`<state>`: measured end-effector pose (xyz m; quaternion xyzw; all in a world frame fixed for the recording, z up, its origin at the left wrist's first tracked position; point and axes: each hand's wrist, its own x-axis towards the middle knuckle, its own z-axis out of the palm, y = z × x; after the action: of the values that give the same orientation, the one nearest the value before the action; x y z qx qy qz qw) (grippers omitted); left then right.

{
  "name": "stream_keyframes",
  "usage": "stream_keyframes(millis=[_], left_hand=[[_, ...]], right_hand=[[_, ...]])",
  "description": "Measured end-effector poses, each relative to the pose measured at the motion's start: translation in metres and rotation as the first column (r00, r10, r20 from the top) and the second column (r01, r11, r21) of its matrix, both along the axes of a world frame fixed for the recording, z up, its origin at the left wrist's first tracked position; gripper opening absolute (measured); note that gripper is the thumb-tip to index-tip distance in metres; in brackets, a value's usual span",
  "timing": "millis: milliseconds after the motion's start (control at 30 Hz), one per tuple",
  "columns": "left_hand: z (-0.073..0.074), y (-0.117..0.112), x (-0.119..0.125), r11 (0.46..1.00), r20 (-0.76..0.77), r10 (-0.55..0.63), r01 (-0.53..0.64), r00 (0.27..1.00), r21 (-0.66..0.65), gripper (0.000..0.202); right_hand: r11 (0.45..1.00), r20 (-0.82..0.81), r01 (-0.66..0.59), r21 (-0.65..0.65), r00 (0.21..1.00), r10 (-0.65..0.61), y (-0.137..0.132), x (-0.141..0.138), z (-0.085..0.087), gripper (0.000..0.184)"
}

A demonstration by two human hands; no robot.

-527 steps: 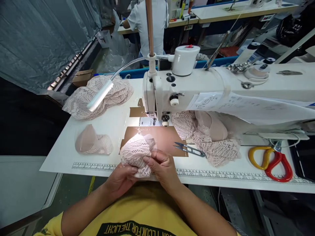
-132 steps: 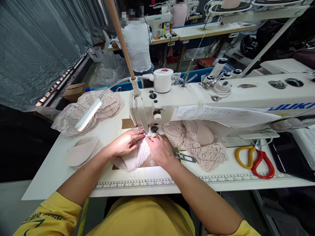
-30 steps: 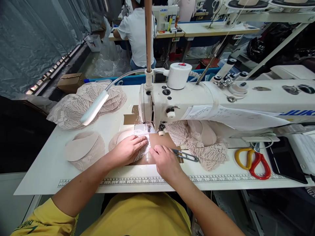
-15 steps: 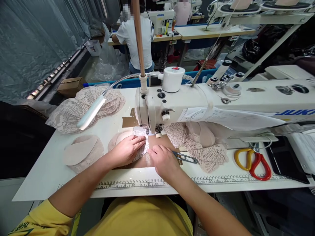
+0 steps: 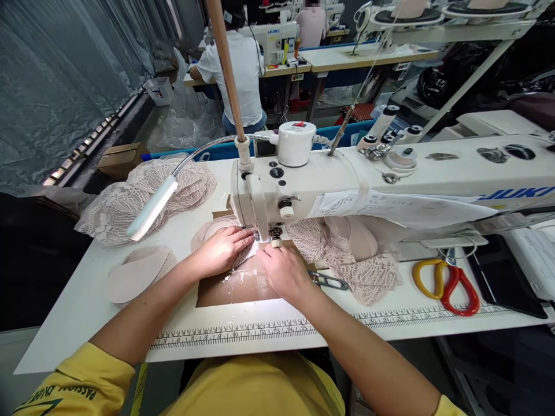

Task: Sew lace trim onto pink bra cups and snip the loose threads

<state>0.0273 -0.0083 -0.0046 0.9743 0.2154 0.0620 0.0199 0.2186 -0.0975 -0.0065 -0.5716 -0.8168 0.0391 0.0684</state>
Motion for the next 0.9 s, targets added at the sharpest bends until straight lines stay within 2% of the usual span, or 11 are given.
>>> stream_keyframes(millis=[133,333,567,900], left_hand=[[-0.002,-0.005,-0.003,0.998,0.052,-0.063,0.064,0.997,-0.027,0.035],[-0.005,-0.001,-0.005,0.996,0.095,-0.08,0.085,0.992,-0.041,0.038],[-0.004,0.012,-0.003,0.997,0.088,-0.015,0.021,0.996,-0.07,0.037],[-0.001,0.012,-0.001,0.999,0.061,0.023,-0.021,0.998,-0.044,0.04]], right_hand=[[0.999,0.01,-0.019,0.045,1.0,0.019,0.0,0.003,-0.001,0.038],[0.994,-0.004,-0.019,0.104,1.0,0.02,0.005,0.003,-0.001,0.039],[0.994,-0.047,0.039,0.106,0.998,-0.034,0.007,0.004,-0.005,0.046],[0.993,-0.08,0.061,0.099,0.995,-0.053,0.008,0.006,-0.009,0.043]])
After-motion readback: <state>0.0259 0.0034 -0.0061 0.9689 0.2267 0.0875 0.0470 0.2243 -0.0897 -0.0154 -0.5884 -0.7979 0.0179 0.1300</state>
